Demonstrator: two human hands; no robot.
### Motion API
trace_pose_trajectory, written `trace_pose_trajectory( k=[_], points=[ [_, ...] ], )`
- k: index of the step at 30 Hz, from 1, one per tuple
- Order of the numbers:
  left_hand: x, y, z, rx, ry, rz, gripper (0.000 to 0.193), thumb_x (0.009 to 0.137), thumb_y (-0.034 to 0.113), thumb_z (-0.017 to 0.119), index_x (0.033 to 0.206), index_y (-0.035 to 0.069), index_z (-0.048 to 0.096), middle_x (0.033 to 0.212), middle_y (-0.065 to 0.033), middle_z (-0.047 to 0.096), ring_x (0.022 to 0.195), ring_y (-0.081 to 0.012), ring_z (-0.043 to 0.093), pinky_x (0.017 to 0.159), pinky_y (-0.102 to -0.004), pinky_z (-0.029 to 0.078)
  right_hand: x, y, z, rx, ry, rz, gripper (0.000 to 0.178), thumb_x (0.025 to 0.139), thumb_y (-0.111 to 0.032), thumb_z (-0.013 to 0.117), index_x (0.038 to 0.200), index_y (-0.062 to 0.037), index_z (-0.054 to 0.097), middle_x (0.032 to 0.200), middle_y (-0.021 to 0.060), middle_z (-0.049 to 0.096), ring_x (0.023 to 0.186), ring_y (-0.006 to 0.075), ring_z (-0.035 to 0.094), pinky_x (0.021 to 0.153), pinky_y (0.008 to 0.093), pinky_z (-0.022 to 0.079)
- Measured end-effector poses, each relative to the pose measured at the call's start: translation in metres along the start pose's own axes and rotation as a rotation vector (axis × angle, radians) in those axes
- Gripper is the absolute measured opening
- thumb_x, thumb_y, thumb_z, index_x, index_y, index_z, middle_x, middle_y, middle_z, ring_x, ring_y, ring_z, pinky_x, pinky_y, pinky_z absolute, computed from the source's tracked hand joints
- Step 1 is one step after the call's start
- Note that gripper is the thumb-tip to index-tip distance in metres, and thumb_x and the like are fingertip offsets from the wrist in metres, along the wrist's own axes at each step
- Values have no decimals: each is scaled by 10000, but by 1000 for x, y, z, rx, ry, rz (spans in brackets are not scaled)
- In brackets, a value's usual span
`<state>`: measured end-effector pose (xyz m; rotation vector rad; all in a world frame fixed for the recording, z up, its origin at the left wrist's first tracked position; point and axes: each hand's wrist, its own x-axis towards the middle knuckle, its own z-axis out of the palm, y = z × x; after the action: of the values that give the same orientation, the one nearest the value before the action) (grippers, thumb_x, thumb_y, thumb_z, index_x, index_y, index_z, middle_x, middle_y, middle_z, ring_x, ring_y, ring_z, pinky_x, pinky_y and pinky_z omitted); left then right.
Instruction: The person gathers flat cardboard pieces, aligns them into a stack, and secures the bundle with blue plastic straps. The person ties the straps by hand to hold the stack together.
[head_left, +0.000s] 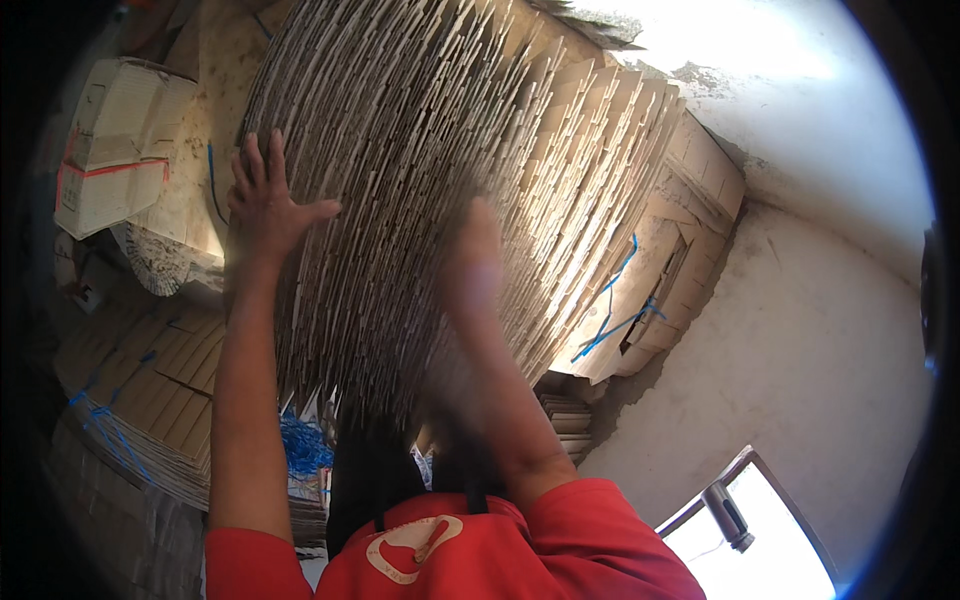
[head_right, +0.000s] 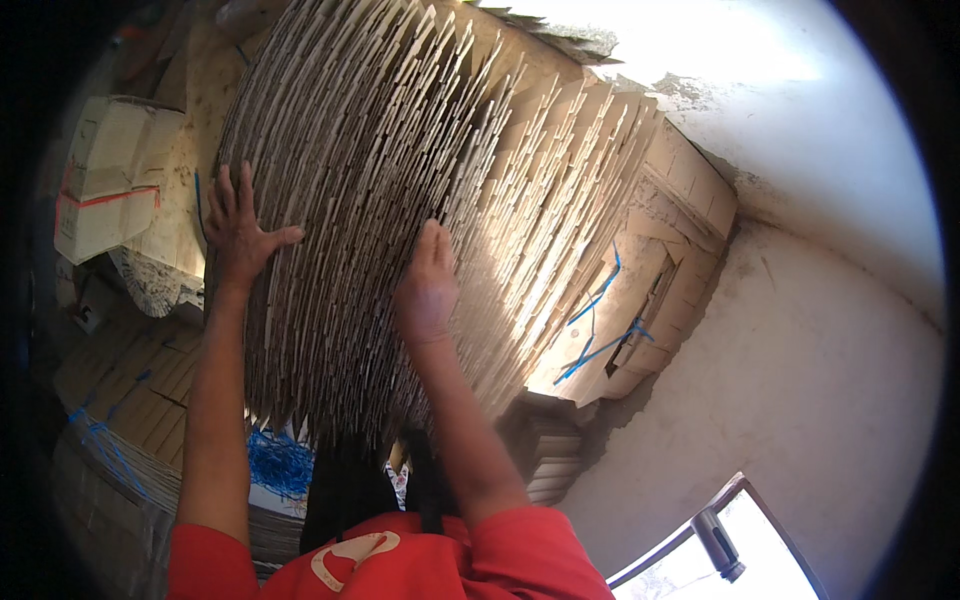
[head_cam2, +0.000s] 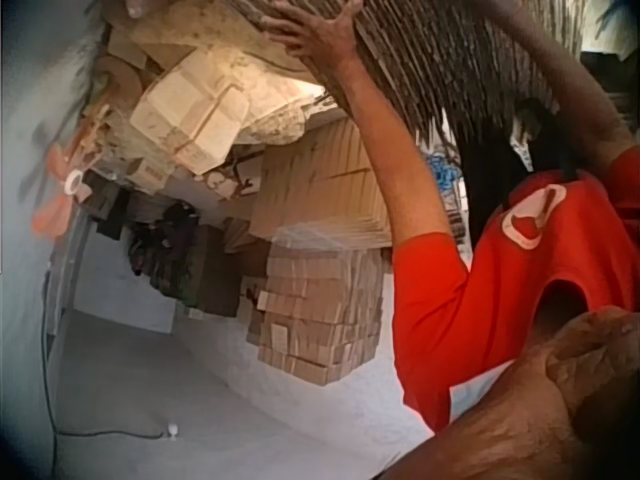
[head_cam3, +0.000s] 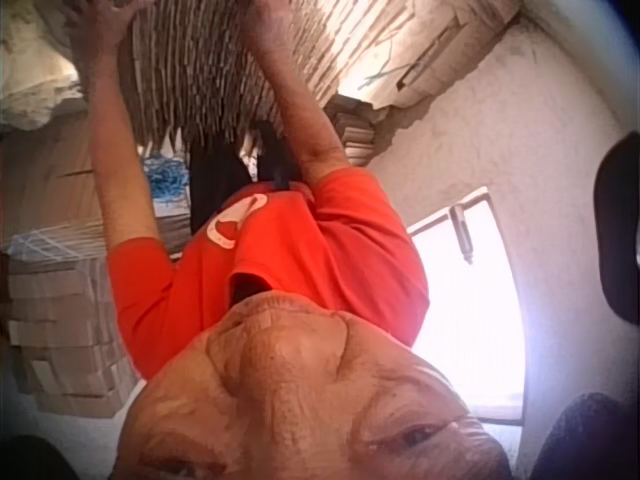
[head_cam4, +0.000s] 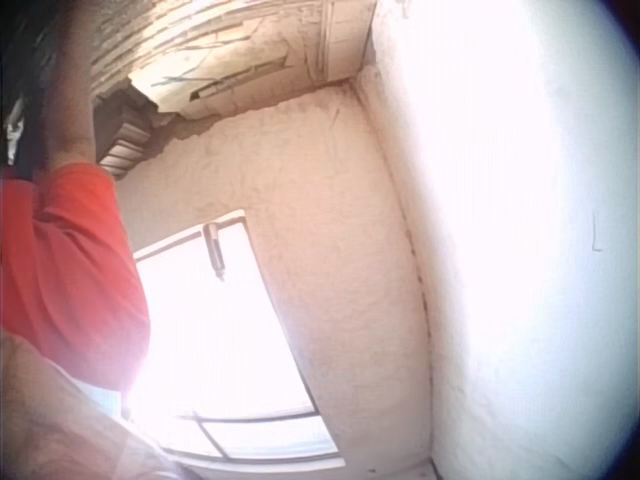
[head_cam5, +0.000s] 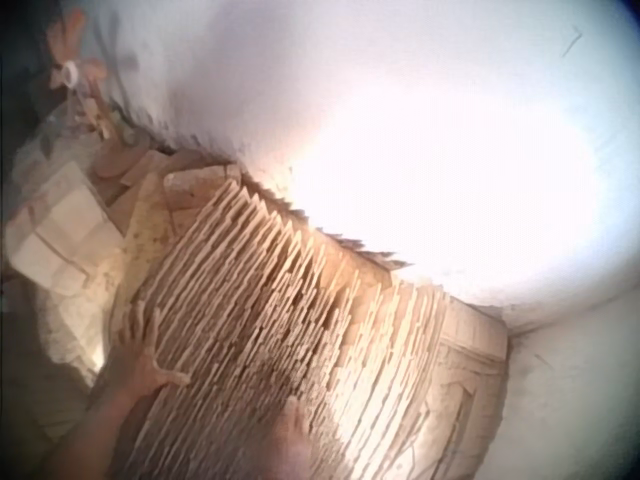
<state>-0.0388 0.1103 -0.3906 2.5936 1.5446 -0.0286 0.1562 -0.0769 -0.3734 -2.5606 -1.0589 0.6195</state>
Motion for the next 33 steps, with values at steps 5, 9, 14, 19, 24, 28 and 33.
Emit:
trace_pose_trajectory(
  k=[5, 9, 14, 19, 24, 28, 33],
  points=[
    [0, 1, -1, -36, -13, -3, 1304, 521, 773, 697, 1530, 190, 113, 1576, -183, 95, 1424, -462, 131, 1035, -684, 236, 4, 19, -9, 39, 153, 65, 447, 938, -19, 461, 1381, 11, 404, 878, 154, 621, 567, 200, 557, 459, 328, 484],
    [0, 0, 1, -21, 2, -3, 1303, 521, 764, 705, 1531, 193, 111, 1575, -185, 101, 1427, -458, 126, 1038, -682, 233, 14, 24, -25, -11, -173, 284, 581, 931, -205, 516, 1454, -68, 305, 1141, 189, 507, 624, 240, 596, 500, 339, 502],
    [0, -3, 4, -35, 9, -5, 1310, 512, 770, 703, 1531, 198, 111, 1575, -183, 103, 1428, -459, 124, 1033, -691, 232, 9, 6, -37, 12, -114, 246, 729, 926, -270, 563, 1508, -75, 170, 1303, 253, 493, 565, 218, 549, 452, 312, 469],
    [1, 1, 3, -47, 6, -8, 1314, 505, 785, 694, 1531, 203, 114, 1576, -180, 105, 1426, -460, 131, 1027, -699, 232, -7, 22, -12, -238, 114, -73, 739, 920, -261, 590, 1491, -30, 183, 1466, 255, 333, 656, 228, 581, 465, 291, 482],
    [1, -3, 4, -45, 31, 2, 1308, 507, 797, 683, 1530, 205, 121, 1575, -179, 104, 1424, -459, 136, 1026, -702, 235, -15, 19, -5, -137, 159, -72, 722, 917, -255, 591, 1476, -10, 205, 1348, 233, 462, 882, 303, 607, 591, 345, 531],
    [1, -2, 4, -25, 26, 4, 1303, 511, 815, 662, 1530, 206, 123, 1574, -180, 110, 1423, -462, 136, 1025, -702, 239, -17, 19, 4, -61, 103, 5, 751, 895, -205, 615, 1470, 23, 189, 1097, 219, 575, 840, 291, 608, 622, 389, 527],
    [1, -3, 3, -8, 11, -2, 1304, 513, 830, 643, 1531, 205, 121, 1571, -179, 113, 1422, -463, 138, 1025, -698, 241, -6, -2, -8, 17, -209, 296, 788, 864, -96, 593, 1479, 56, 124, 752, 167, 612, 617, 283, 579, 552, 409, 504]
  ],
)
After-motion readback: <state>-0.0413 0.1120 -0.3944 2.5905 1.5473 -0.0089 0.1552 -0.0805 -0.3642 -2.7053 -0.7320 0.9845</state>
